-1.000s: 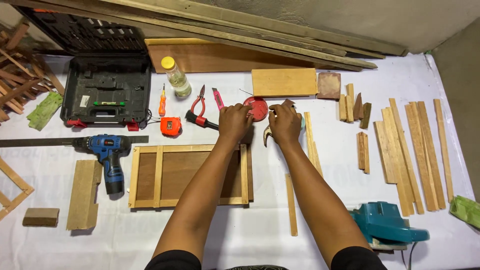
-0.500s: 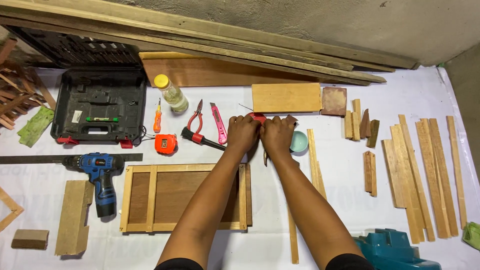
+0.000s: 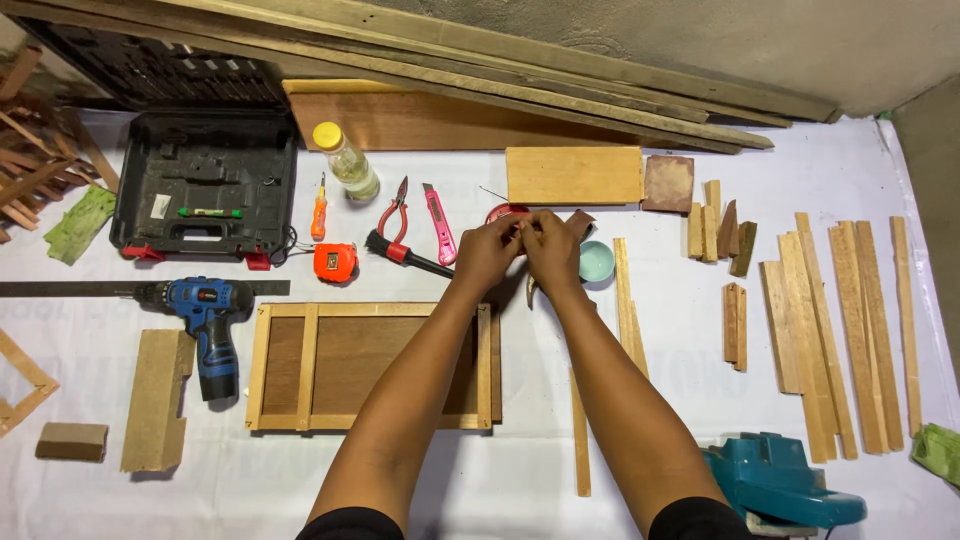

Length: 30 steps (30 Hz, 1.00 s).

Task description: The recorder is assembling and measuring a wooden frame structure using various hand and power tools.

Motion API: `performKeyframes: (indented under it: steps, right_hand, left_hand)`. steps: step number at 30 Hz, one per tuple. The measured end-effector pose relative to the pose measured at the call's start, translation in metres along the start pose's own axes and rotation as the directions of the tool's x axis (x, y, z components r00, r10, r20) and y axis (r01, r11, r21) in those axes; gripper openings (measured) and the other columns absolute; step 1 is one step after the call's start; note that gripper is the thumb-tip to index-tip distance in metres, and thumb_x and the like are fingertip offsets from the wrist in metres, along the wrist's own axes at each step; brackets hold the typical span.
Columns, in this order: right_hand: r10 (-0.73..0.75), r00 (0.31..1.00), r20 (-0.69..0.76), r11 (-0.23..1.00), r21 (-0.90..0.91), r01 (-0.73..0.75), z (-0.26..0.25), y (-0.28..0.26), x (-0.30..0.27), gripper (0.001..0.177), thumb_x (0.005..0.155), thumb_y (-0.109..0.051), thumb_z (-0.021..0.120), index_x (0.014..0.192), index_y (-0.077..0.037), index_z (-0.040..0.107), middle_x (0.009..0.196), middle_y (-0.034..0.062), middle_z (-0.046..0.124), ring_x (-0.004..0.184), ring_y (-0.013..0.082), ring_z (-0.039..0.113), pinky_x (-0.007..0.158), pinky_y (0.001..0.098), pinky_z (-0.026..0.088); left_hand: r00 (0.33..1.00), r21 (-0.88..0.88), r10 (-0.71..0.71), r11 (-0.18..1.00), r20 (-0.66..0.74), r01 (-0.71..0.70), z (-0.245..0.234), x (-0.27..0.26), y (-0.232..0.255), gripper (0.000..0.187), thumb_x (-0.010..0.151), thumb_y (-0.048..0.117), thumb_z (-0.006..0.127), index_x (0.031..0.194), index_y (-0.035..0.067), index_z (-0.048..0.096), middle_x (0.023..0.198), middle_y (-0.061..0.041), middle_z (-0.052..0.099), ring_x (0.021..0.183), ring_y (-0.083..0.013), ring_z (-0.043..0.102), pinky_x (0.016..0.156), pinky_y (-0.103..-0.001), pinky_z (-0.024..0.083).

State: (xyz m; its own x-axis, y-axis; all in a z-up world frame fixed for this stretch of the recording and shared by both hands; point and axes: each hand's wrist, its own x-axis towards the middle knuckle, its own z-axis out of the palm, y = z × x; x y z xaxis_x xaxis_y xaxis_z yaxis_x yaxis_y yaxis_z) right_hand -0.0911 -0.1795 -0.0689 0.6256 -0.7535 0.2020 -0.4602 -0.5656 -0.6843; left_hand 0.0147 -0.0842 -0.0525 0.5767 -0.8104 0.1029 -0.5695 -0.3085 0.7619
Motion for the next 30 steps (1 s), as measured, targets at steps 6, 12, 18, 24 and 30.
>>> performKeyframes:
  steps: [6,12,18,24,30]
  right_hand:
    - [0.125,0.992,-0.005,0.885,0.452,-0.109,0.008,-0.001,-0.019,0.018,0.097,-0.019,0.069,0.1,-0.001,0.07,0.1,0.0077,0.065,0.077,0.0132,0.066,0.068,0.0278,0.054]
    - [0.166,0.979,0.119,0.712,0.673,-0.202,0.009,-0.018,-0.045,0.014,0.101,-0.016,0.066,0.101,-0.002,0.07,0.089,0.0024,0.071,0.081,0.0096,0.063,0.076,0.025,0.053]
    - [0.18,0.964,0.195,0.697,0.666,-0.265,0.005,-0.067,-0.073,0.02,0.097,-0.014,0.066,0.114,-0.004,0.073,0.092,0.0001,0.072,0.081,0.0079,0.063,0.074,0.0242,0.052]
    - [0.078,0.98,0.184,0.784,0.596,-0.175,0.036,-0.117,-0.109,0.017,0.097,-0.017,0.073,0.107,-0.003,0.075,0.087,-0.0002,0.071,0.079,0.0069,0.062,0.073,0.0229,0.052]
    - [0.106,0.977,0.187,0.821,0.537,-0.192,0.069,-0.173,-0.146,0.018,0.096,-0.021,0.073,0.102,-0.005,0.076,0.087,-0.0035,0.076,0.079,0.0029,0.066,0.072,0.0198,0.052]
  left_hand:
    - [0.971,-0.52,-0.238,0.832,-0.016,0.195,0.011,-0.024,-0.007,0.029,0.091,0.03,0.074,0.109,0.007,0.077,0.094,-0.008,0.082,0.083,-0.0164,0.079,0.074,-0.029,0.061]
    - [0.959,-0.414,-0.275,0.883,-0.072,0.222,-0.027,-0.058,0.008,0.026,0.087,0.029,0.078,0.099,0.006,0.079,0.089,-0.007,0.081,0.079,-0.0151,0.077,0.072,-0.029,0.058]
    - [0.963,-0.292,-0.27,0.922,-0.014,0.254,-0.08,-0.091,0.008,0.027,0.087,0.033,0.078,0.095,0.007,0.078,0.083,-0.007,0.08,0.073,-0.0168,0.076,0.067,-0.031,0.057]
    - [0.984,-0.165,-0.165,0.975,-0.071,0.151,-0.127,-0.127,-0.031,0.028,0.086,0.038,0.078,0.093,0.011,0.079,0.083,-0.009,0.077,0.074,-0.0231,0.075,0.066,-0.036,0.056]
    - [0.991,-0.12,-0.126,0.985,-0.034,0.121,-0.175,-0.168,-0.081,0.026,0.085,0.038,0.077,0.091,0.012,0.079,0.083,-0.007,0.078,0.073,-0.0242,0.075,0.067,-0.037,0.057]
